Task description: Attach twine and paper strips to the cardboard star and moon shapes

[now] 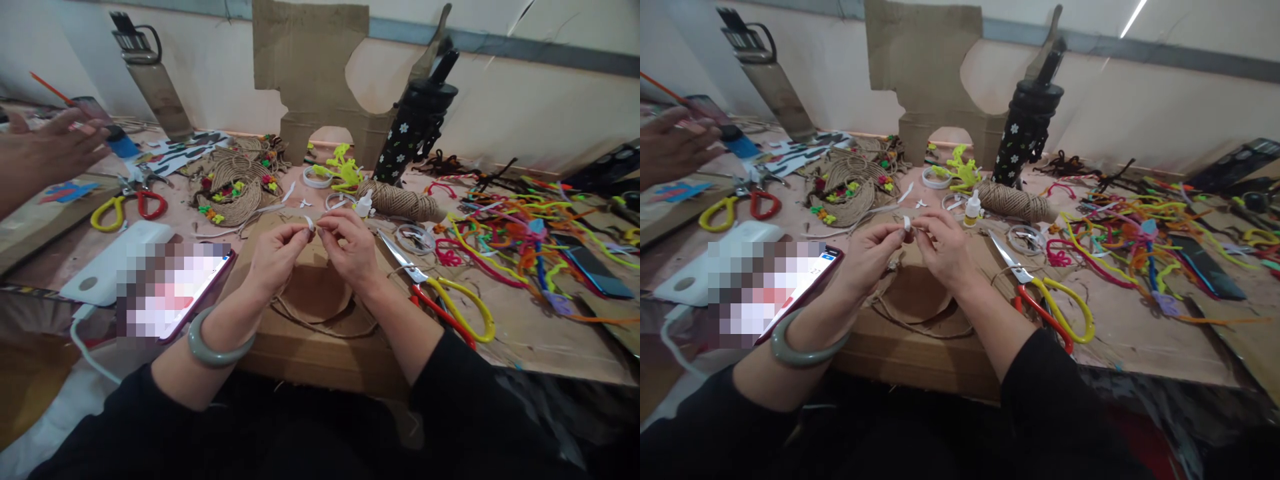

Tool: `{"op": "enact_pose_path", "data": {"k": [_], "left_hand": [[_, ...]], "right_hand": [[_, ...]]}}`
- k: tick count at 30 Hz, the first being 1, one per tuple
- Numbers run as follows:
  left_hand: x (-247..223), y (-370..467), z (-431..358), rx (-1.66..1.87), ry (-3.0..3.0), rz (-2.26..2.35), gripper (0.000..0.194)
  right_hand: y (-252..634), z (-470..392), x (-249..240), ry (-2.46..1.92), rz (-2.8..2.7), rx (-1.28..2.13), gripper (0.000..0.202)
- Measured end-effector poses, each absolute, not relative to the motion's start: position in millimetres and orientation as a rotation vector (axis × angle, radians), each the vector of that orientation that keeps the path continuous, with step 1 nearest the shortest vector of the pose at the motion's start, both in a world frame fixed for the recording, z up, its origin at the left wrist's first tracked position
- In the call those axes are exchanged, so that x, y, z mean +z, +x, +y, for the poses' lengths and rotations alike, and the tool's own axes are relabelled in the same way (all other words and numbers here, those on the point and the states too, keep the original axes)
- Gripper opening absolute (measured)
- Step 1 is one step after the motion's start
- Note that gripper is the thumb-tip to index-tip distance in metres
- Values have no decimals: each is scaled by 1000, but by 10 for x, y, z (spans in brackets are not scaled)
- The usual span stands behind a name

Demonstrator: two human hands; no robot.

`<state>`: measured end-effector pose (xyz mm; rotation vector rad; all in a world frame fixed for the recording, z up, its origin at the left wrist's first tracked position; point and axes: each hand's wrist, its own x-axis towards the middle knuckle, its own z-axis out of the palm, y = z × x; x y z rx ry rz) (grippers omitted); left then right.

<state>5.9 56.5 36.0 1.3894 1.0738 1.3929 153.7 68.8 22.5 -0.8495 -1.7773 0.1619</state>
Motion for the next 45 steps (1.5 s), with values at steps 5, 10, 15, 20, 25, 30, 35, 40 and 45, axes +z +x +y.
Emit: {"op": "enact_pose_path", "data": {"k": [5, 10, 15, 20, 25, 30, 35, 40, 45], "left_hand": [[318, 38, 573, 1387, 1431, 1107, 17], [281, 20, 582, 1378, 1457, 1128, 18], [284, 31, 582, 1404, 1413, 1091, 17], [291, 31, 584, 1417, 1412, 1091, 18], [322, 38, 578, 1385, 1414, 1084, 16], [328, 37, 569, 1317, 1440, 995, 20], [287, 10, 587, 1311, 1454, 983, 34], [263, -19, 621, 1366, 1508, 1083, 42], [281, 4, 626, 1435, 1356, 1108, 31]], "right_hand": [[1520, 683, 225, -853, -1789, 198, 11], [1519, 680, 224, -834, -1810, 230, 12], [1521, 690, 207, -803, -1811, 189, 12], [1529, 692, 209, -823, -1812, 185, 13], [1550, 672, 232, -834, -1848, 191, 26], [1549, 674, 233, -780, -1941, 267, 27], [1541, 665, 270, -806, -1947, 322, 18], [1531, 633, 332, -903, -1938, 442, 16], [1532, 650, 346, -1059, -1754, 719, 16]]}}
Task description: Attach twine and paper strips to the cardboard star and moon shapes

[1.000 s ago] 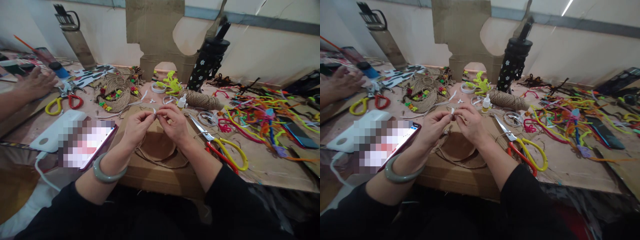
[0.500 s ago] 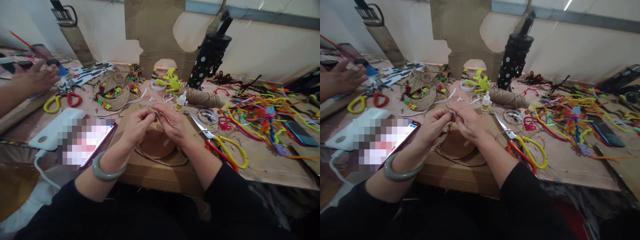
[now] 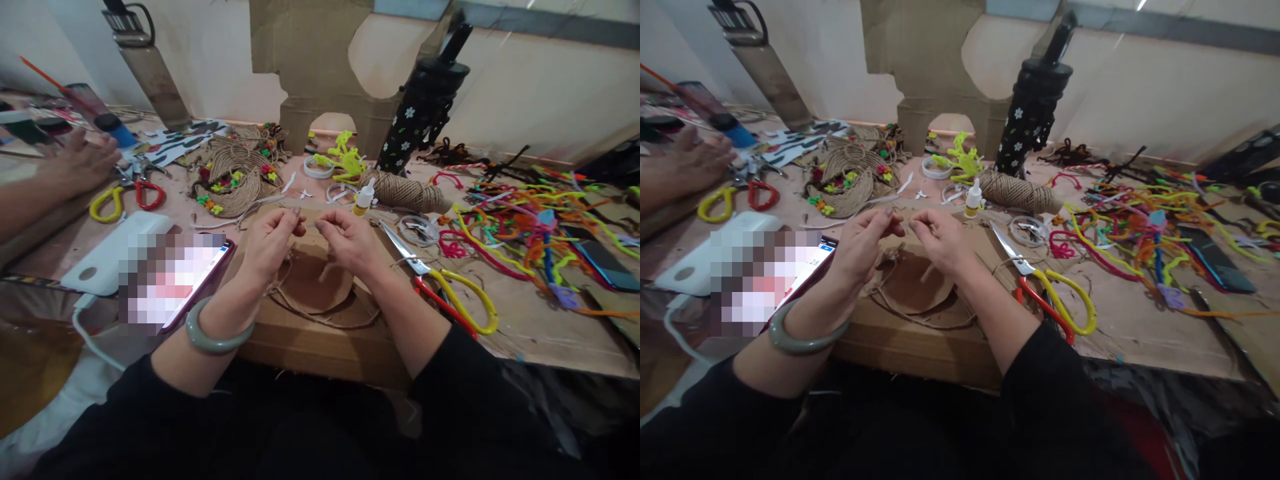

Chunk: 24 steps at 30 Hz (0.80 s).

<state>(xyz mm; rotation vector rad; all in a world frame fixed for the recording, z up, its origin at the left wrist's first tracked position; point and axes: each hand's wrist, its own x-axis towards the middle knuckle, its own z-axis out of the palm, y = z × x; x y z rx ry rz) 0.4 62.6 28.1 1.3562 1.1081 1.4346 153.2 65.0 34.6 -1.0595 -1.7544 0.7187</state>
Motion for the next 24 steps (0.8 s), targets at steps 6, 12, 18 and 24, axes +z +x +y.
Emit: {"op": "enact_pose_path", "data": {"k": [6, 12, 18, 24], "left_hand": [[327, 57, 572, 1365, 1248, 1012, 14], [321, 36, 567, 1331, 1246, 990, 12], [347, 42, 559, 1313, 1204, 988, 12], [339, 45, 569, 1304, 1192, 981, 11]], "right_hand": [[1541, 659, 389, -1052, -1590, 962, 16], [1520, 636, 428, -1042, -1572, 1009, 13], [1518, 637, 418, -1031, -1570, 1005, 13], [1520, 641, 398, -1051, -1588, 958, 14]]}}
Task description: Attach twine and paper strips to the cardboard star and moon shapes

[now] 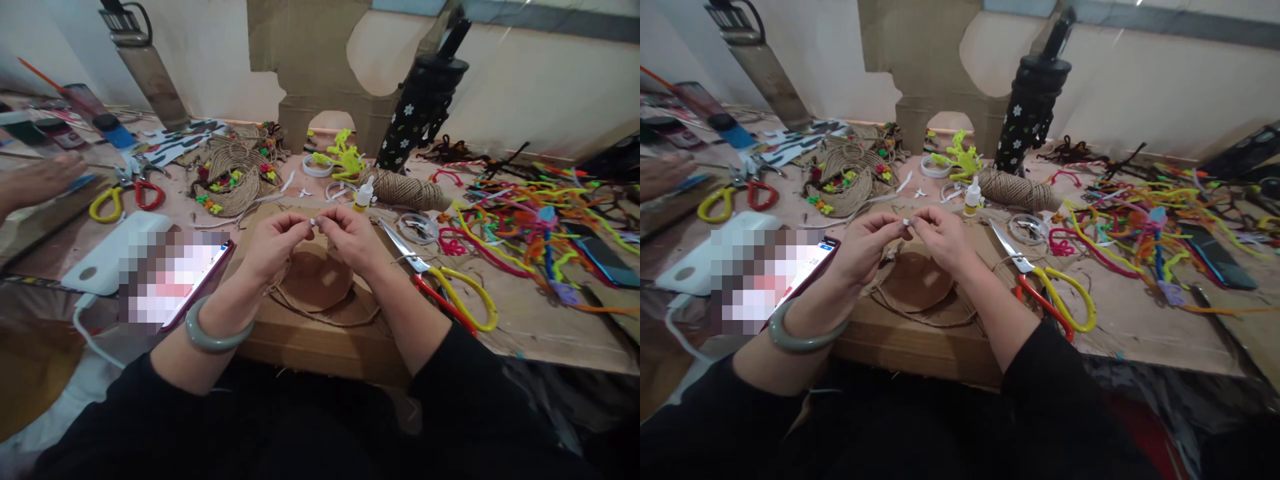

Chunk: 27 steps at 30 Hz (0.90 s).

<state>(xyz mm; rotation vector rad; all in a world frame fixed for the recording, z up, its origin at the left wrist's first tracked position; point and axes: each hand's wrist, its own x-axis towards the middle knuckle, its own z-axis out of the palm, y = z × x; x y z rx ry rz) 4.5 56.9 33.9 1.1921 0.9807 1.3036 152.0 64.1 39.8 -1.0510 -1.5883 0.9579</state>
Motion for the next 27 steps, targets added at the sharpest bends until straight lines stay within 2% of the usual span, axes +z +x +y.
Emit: {"op": "enact_pose_path", "data": {"k": [19, 27], "left_hand": [[338, 37, 578, 1273, 1189, 957, 17], [386, 60, 561, 1281, 1154, 1040, 14]], "right_hand": [[1507, 658, 325, -1050, -1592, 855, 12], [1534, 690, 250, -982, -1660, 426, 8]]}}
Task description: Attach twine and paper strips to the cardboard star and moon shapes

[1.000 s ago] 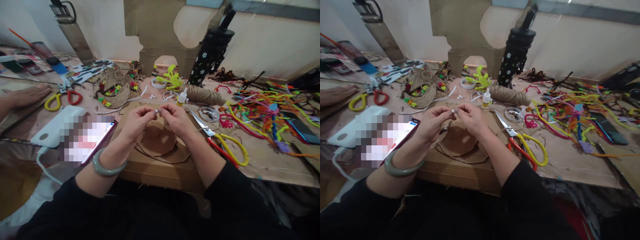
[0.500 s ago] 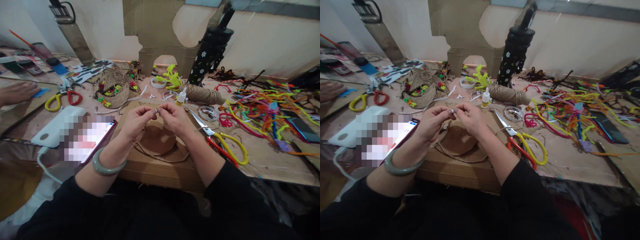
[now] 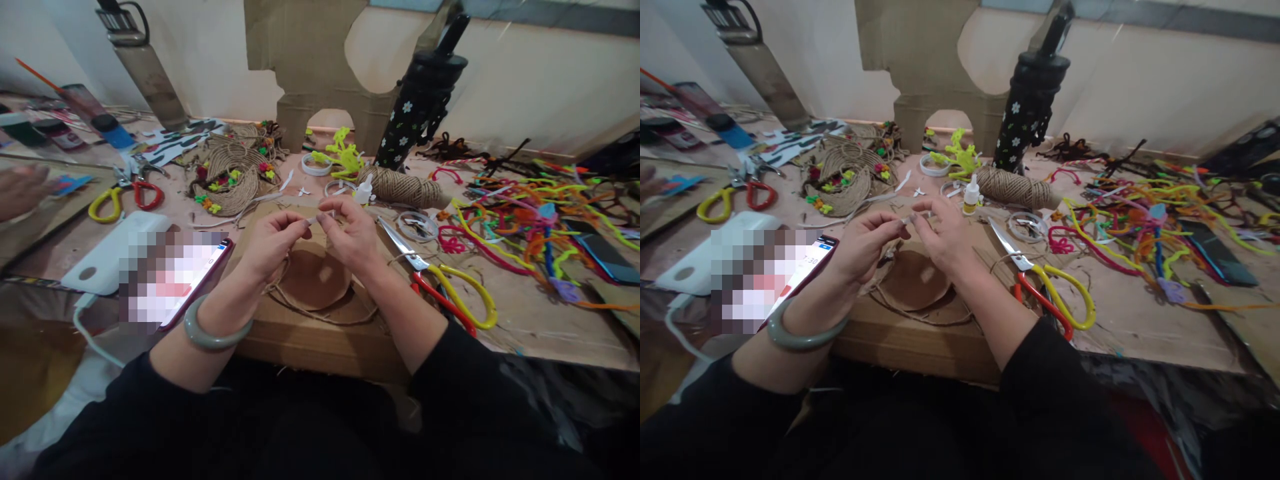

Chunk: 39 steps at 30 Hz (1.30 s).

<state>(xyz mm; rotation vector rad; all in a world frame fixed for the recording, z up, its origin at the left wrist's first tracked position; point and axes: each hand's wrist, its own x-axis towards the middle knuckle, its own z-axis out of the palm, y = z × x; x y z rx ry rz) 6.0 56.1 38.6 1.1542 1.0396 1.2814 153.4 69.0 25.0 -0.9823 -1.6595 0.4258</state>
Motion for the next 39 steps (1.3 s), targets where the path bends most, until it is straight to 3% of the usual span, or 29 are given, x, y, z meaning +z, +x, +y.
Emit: {"op": "enact_pose_path", "data": {"k": [6, 39], "left_hand": [[375, 53, 567, 1301, 1180, 1050, 8], [355, 20, 573, 1205, 1084, 966, 14]], "right_hand": [[1555, 653, 289, -925, -1761, 210, 6], [1547, 630, 286, -943, -1839, 243, 9]]}}
